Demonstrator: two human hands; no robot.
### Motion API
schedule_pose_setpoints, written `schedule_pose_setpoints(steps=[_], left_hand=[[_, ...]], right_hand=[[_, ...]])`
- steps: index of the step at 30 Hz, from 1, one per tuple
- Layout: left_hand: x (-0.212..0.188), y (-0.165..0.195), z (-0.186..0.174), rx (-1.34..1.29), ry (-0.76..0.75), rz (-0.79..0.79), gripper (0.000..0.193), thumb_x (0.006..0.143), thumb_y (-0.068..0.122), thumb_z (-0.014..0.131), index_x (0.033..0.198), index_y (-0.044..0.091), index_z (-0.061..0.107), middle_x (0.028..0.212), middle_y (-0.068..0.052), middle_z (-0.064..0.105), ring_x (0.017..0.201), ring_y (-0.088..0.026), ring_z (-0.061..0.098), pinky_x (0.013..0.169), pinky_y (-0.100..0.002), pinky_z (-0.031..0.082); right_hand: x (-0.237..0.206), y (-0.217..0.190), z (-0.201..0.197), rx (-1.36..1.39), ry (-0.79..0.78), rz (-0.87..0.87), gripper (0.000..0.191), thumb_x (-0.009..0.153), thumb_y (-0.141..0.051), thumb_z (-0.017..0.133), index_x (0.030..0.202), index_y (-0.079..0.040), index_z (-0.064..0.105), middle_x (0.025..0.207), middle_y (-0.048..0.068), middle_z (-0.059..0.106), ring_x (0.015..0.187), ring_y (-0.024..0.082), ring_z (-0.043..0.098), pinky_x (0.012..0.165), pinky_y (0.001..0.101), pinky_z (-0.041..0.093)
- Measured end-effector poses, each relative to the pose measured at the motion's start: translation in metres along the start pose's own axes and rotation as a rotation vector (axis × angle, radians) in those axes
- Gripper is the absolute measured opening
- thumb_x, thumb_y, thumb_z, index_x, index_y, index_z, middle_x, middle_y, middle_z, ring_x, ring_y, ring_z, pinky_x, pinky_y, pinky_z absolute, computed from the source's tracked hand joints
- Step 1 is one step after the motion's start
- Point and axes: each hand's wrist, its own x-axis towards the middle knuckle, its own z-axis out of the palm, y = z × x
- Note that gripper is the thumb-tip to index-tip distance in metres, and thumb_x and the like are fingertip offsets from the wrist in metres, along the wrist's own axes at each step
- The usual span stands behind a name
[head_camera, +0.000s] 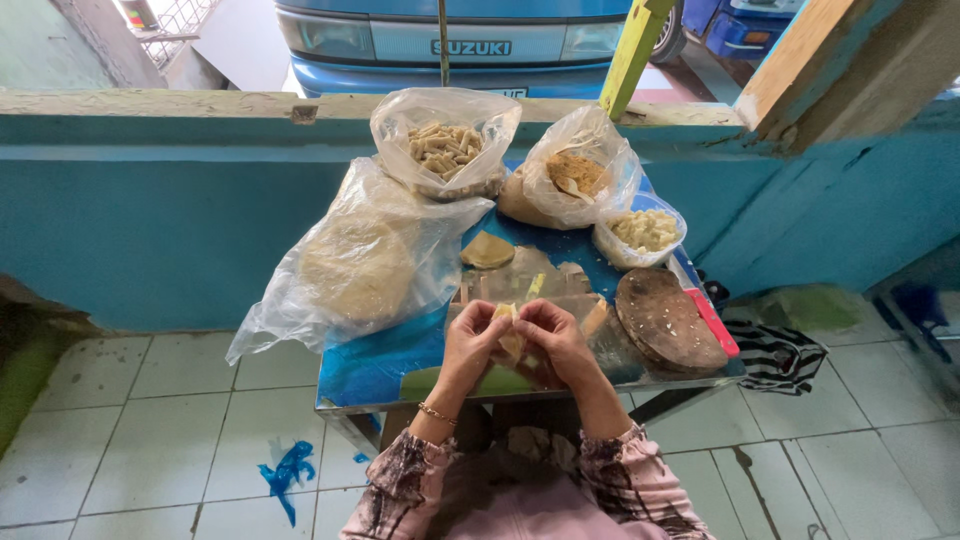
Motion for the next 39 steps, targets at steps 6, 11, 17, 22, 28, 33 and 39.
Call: schedule_pose_setpoints(steps=[6,11,17,22,28,33,39], left_hand=[[-0.005,0.01,0.002,0.063,-0.01,-0.01,0.017,0.092,0.017,0.077,0.097,0.002,0.07,0.085,-0.001,0.074,0.074,-0.004,0.068,0.06,-0.02,0.055],[-0.005,0.008,0.006,0.068,0.028,0.01,0.017,0.092,0.016,0.076,0.098,0.0,0.073,0.083,-0.002,0.076,0.07,-0.004,0.067,0.059,-0.02,0.053],[-0.007,0.007,0.009,0.277,0.092,0.123,0.017,0.091,0.014,0.077,0.098,-0.001,0.076,0.083,-0.003,0.078,0.074,-0.003,0.069,0.062,-0.021,0.056],[-0.007,0.009,0.009,0.332,0.143,0.155,0.017,0.091,0.014,0.076,0.099,-0.001,0.078,0.083,-0.003,0.079,0.073,-0.003,0.069,0.062,-0.021,0.056],[-0.007,0.007,0.01,0.372,0.149,0.203,0.017,0.091,0.013,0.075,0.1,-0.001,0.078,0.082,-0.003,0.079,0.073,-0.003,0.069,0.063,-0.021,0.056],[-0.005,0.004,0.011,0.357,0.177,0.14,0.018,0.092,0.015,0.076,0.099,-0.001,0.079,0.08,-0.004,0.079,0.069,-0.004,0.068,0.061,-0.022,0.055],[-0.006,0.005,0.011,0.421,0.178,0.226,0.018,0.09,0.014,0.076,0.099,-0.002,0.078,0.081,-0.004,0.079,0.072,-0.004,0.07,0.063,-0.022,0.057]], right_hand=[[0.0,0.0,0.0,0.07,0.048,0.079,0.011,0.098,-0.01,0.071,0.105,-0.002,0.072,0.091,-0.001,0.069,0.076,0.004,0.059,0.065,0.0195,0.047],[0.001,0.003,-0.001,0.006,0.081,0.047,0.013,0.096,-0.012,0.071,0.102,-0.001,0.072,0.085,-0.001,0.069,0.073,0.004,0.061,0.065,0.0191,0.049],[0.002,0.004,0.0,-0.101,0.113,-0.024,0.014,0.096,-0.013,0.073,0.101,0.0,0.072,0.08,-0.002,0.067,0.068,0.003,0.056,0.06,0.0185,0.044],[0.0,-0.001,0.01,-0.242,0.133,-0.055,0.011,0.093,-0.009,0.074,0.1,-0.002,0.071,0.08,-0.003,0.067,0.067,0.002,0.056,0.058,0.0191,0.044],[-0.002,-0.004,0.01,-0.184,0.115,-0.062,0.009,0.094,-0.009,0.073,0.1,-0.002,0.071,0.085,-0.003,0.069,0.075,0.001,0.06,0.065,0.0177,0.048],[0.001,0.004,0.006,-0.264,0.149,-0.071,0.01,0.094,-0.01,0.075,0.101,-0.004,0.071,0.078,-0.003,0.064,0.066,0.002,0.053,0.058,0.0184,0.042],[0.003,0.006,0.001,-0.21,0.126,-0.093,0.009,0.094,-0.01,0.073,0.1,-0.003,0.07,0.083,-0.004,0.069,0.072,0.001,0.06,0.063,0.0168,0.048]])
